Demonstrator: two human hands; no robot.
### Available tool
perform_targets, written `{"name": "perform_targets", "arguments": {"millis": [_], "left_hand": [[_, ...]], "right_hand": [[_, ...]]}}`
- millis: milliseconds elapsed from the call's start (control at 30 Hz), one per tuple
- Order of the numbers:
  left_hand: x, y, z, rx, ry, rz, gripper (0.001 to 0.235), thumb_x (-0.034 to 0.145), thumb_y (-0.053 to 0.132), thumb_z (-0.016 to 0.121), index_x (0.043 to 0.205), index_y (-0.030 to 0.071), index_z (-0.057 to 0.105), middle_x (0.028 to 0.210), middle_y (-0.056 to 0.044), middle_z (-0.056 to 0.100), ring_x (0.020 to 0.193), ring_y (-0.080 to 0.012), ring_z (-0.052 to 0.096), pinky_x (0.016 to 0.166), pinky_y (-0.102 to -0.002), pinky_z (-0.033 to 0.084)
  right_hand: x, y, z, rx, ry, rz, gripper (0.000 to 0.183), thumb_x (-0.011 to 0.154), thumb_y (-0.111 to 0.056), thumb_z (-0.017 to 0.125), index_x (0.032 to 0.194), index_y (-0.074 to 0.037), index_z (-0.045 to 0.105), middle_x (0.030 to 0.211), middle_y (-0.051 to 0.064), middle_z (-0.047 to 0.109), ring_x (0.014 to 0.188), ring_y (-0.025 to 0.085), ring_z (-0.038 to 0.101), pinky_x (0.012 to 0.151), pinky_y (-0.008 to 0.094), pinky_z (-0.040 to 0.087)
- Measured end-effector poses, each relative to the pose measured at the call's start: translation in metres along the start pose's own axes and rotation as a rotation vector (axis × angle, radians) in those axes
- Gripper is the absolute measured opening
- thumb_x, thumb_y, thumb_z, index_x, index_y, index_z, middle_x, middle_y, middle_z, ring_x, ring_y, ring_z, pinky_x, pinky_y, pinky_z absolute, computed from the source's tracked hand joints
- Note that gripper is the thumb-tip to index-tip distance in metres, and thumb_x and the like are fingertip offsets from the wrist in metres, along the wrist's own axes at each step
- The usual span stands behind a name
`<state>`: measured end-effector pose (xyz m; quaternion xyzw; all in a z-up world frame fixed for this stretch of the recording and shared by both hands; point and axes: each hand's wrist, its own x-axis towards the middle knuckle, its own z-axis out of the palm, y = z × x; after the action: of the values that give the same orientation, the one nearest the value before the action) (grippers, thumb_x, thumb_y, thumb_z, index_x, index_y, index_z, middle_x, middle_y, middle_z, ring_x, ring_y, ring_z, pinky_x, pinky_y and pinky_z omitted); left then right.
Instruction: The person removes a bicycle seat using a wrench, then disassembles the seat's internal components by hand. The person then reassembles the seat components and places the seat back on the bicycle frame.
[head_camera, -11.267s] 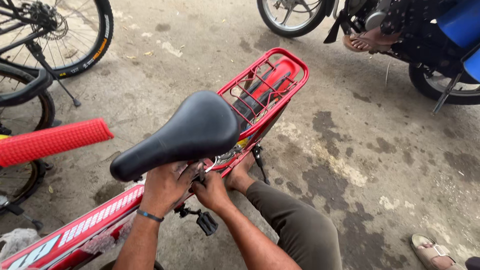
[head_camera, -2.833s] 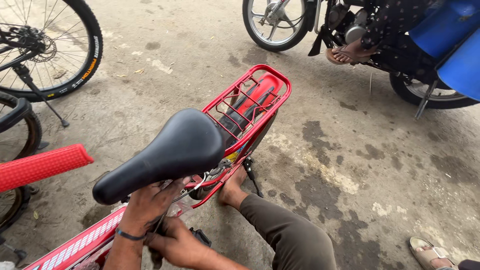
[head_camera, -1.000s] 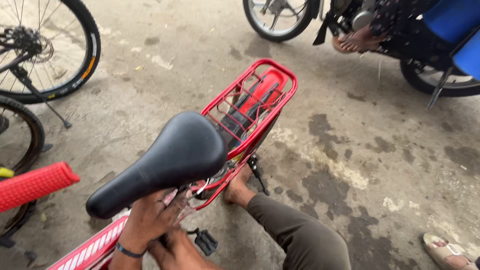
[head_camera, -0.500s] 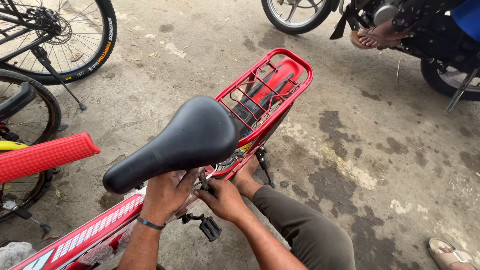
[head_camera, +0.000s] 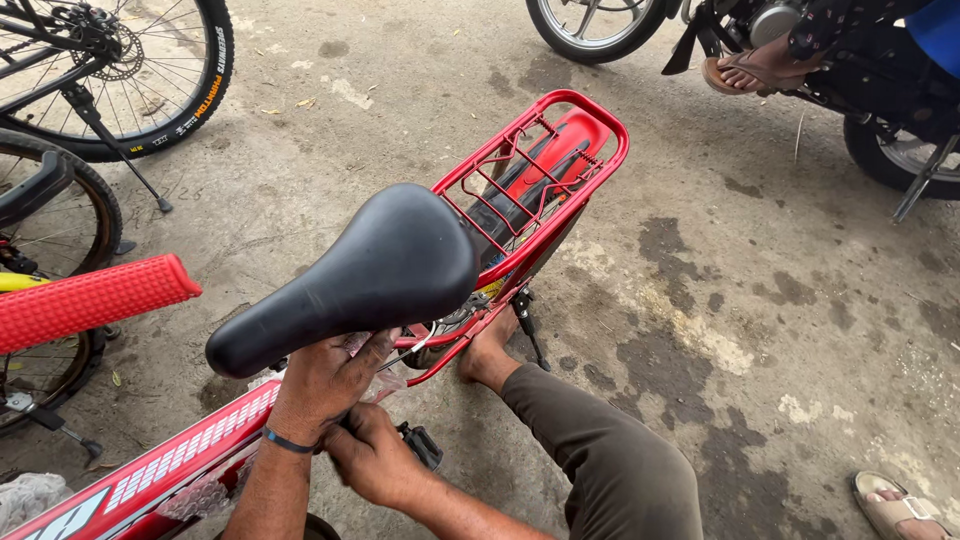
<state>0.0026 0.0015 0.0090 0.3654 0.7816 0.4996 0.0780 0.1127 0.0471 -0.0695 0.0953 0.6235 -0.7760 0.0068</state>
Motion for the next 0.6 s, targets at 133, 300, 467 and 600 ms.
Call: {"name": "perform_targets", "arguments": {"millis": [133,300,467,600], "left_hand": [[-0.001,-0.006,0.005,0.058,0.045,-0.004,0.03,0.089,0.031,0.074,0.109,0.009,0.077,0.101,-0.007,0.08,0.096,-0.021,0.076,0.084,-0.037,0.057],[0.002,-0.007,0.005,0.069,0.067,0.016,0.028,0.088,0.028,0.076,0.108,0.008,0.077,0.1,-0.009,0.08,0.096,-0.0238,0.076,0.084,-0.038,0.057],[0.0,-0.01,0.014,0.154,0.103,0.059,0.026,0.085,0.024,0.077,0.106,0.007,0.077,0.097,-0.01,0.08,0.092,-0.0243,0.077,0.08,-0.038,0.057],[-0.001,-0.026,0.008,0.138,0.028,-0.011,0.026,0.083,0.025,0.079,0.104,0.01,0.078,0.094,-0.009,0.081,0.087,-0.0234,0.078,0.077,-0.037,0.059]], "right_hand": [[-0.005,0.001,-0.011,-0.299,0.066,-0.112,0.026,0.102,-0.021,0.061,0.094,0.003,0.067,0.072,0.009,0.066,0.067,0.018,0.063,0.063,0.037,0.051],[-0.002,-0.013,-0.013,-0.376,0.153,-0.34,0.026,0.101,-0.021,0.067,0.1,0.005,0.064,0.083,0.019,0.07,0.079,0.032,0.071,0.071,0.043,0.053],[0.003,-0.015,-0.048,-0.718,0.293,-0.127,0.025,0.096,-0.023,0.068,0.097,0.001,0.061,0.075,0.022,0.069,0.075,0.042,0.069,0.066,0.05,0.05],[-0.002,0.0,-0.044,-0.556,0.343,-0.158,0.021,0.098,-0.02,0.065,0.104,0.001,0.063,0.074,0.019,0.069,0.074,0.038,0.072,0.067,0.047,0.054]]}}
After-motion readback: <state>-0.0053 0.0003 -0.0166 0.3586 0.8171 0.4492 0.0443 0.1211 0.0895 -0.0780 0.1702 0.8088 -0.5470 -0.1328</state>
